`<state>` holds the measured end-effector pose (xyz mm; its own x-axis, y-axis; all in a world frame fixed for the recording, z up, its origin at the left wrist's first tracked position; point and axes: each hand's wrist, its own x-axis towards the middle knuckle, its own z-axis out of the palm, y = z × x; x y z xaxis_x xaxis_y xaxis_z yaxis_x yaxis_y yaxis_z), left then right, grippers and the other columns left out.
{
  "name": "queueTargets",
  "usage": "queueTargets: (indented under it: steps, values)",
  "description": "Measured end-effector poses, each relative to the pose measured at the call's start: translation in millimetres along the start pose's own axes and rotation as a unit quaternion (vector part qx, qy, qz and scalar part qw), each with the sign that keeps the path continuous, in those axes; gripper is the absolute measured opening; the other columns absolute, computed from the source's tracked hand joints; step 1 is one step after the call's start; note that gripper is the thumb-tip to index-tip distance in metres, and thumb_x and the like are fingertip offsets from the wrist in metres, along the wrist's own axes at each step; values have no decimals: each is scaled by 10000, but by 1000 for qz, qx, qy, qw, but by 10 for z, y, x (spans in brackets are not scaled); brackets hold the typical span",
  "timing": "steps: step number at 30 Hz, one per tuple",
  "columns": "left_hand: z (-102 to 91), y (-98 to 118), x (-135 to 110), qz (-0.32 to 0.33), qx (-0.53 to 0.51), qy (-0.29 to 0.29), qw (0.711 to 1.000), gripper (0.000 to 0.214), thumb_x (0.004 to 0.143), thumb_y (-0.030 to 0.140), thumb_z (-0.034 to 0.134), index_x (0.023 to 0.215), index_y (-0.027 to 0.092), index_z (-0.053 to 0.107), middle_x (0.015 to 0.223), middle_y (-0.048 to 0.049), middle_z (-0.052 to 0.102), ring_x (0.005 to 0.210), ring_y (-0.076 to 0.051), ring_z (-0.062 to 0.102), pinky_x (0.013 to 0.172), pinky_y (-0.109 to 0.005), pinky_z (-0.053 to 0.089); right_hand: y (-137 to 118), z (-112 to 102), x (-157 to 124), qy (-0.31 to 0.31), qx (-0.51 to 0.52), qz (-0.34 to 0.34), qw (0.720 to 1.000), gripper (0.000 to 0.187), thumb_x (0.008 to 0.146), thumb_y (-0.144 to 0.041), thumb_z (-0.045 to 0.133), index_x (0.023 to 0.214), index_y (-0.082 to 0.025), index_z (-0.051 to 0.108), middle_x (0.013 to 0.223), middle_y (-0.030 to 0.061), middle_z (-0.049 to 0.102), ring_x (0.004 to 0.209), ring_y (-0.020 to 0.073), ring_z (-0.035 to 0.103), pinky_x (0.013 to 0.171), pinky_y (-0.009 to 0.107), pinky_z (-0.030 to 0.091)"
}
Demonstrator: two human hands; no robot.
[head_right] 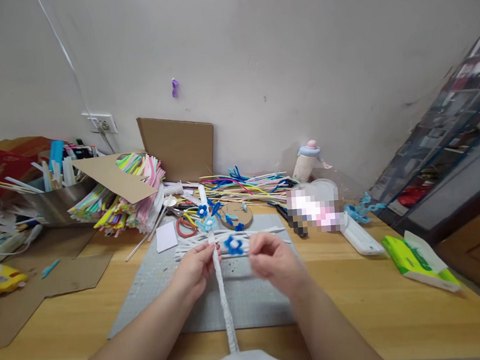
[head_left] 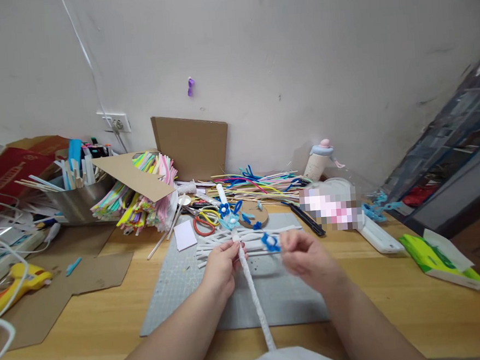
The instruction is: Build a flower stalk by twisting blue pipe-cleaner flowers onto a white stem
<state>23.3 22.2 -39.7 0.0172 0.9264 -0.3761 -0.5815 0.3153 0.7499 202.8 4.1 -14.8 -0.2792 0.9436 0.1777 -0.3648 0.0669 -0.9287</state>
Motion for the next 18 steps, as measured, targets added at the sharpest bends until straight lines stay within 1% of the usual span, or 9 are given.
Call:
queueTargets:
  steps: [2,4,7,10,12,13,15,17,18]
  values:
    - [9,48,-14,11,11,2,1000,54,660,109,632,712,112,618,700,-35,612,574,-92,568,538,-211,492,-18,-293,1,122,-103,-27,987,181,656,-232,659,699,-191,488,566,-68,448,392,47,353,383,186,268]
    - [20,95,-36,29,31,2,999,66,671,131,627,733,121,608,727,-31,600,588,-96,568,513,-215,496,61,-610,19,210,-280,0,937,142,662,-246,635,690,-176,515,497,-60,449,405,78,390,403,204,284]
    - [36,173,-70,57,69,-26,996,105,671,178,631,754,128,589,726,-20,579,564,-94,555,453,-203,475,228,-924,36,214,-503,53,836,36,657,-189,570,668,-159,554,573,-1,546,534,141,500,503,244,363]
    - [66,255,-99,78,103,-66,989,151,655,221,646,741,123,570,654,-2,547,506,-79,518,395,-176,423,231,-843,33,203,-599,72,771,69,687,-171,527,703,-157,593,705,59,606,664,193,543,587,283,381]
    - [104,296,-126,90,111,-89,986,183,641,246,658,729,120,558,630,6,530,483,-67,488,366,-159,378,118,-573,35,236,-614,11,753,158,780,-221,462,832,-164,600,890,100,611,785,215,548,643,303,387]
    - [130,310,-142,96,112,-100,984,197,632,253,664,726,120,553,634,7,529,474,-59,472,352,-150,348,48,-398,39,226,-607,-44,760,191,821,-245,427,874,-172,595,927,98,606,838,213,543,687,304,391]
    - [188,323,-183,104,117,-121,980,218,620,264,672,727,122,546,621,14,524,448,-44,431,332,-135,279,-73,-35,56,152,-555,-144,805,219,857,-284,408,944,-181,581,955,78,603,905,195,532,771,293,386]
    - [241,329,-232,107,127,-139,976,219,629,280,664,717,128,535,544,36,489,407,-31,371,331,-129,218,-134,269,83,92,-501,-149,847,233,856,-313,435,1016,-185,547,953,61,605,862,173,544,730,262,399]
    - [261,335,-259,109,133,-144,975,217,638,290,658,712,132,529,499,50,460,391,-28,342,336,-130,200,-140,378,98,74,-484,-133,862,206,852,-319,444,958,-182,555,849,39,615,750,155,550,646,239,400]
